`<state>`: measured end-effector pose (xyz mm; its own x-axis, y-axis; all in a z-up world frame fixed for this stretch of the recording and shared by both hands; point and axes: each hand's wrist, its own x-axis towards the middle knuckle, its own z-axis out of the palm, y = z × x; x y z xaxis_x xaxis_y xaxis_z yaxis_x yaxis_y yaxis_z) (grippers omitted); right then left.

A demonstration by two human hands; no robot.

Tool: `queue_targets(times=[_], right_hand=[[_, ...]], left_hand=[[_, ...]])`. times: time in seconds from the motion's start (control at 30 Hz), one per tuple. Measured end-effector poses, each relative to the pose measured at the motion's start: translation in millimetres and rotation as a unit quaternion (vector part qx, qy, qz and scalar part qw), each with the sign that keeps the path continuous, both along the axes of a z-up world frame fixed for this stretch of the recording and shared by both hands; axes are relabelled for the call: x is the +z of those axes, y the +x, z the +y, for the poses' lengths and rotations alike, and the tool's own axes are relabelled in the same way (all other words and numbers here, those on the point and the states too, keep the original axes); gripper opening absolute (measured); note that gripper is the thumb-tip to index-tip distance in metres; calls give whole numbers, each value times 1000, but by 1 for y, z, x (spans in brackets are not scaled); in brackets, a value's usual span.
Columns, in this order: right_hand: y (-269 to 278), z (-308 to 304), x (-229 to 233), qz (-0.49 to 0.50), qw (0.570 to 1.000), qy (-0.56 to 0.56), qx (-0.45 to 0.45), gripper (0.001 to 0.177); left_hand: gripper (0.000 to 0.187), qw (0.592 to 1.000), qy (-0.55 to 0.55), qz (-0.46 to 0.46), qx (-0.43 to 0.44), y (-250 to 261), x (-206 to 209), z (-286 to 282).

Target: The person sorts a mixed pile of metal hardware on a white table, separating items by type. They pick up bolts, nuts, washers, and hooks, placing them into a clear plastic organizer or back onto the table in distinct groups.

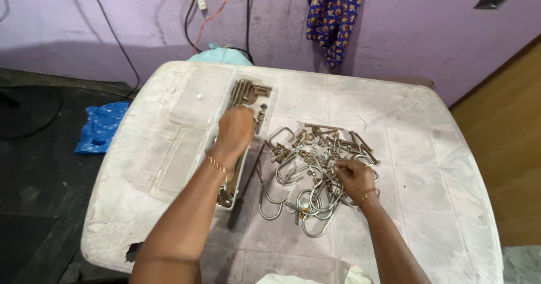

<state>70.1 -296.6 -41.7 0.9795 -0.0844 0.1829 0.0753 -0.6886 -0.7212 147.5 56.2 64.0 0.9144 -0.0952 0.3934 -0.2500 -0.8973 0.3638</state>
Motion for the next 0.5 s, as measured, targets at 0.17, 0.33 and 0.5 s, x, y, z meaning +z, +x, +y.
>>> queue_targets(times=[0.17,0.33,0.5], right_hand=[[70,10,8,0,988,-147,41,25],[100,56,16,239,937,-252,28,28],[96,80,24,242,918,-315,-3,24]], left_hand=[[19,999,0,-9,-38,-54,-48,-32],[19,994,-46,30,-98,-101,-65,-51],[16,989,-84,59,-111,-126,-75,-59]])
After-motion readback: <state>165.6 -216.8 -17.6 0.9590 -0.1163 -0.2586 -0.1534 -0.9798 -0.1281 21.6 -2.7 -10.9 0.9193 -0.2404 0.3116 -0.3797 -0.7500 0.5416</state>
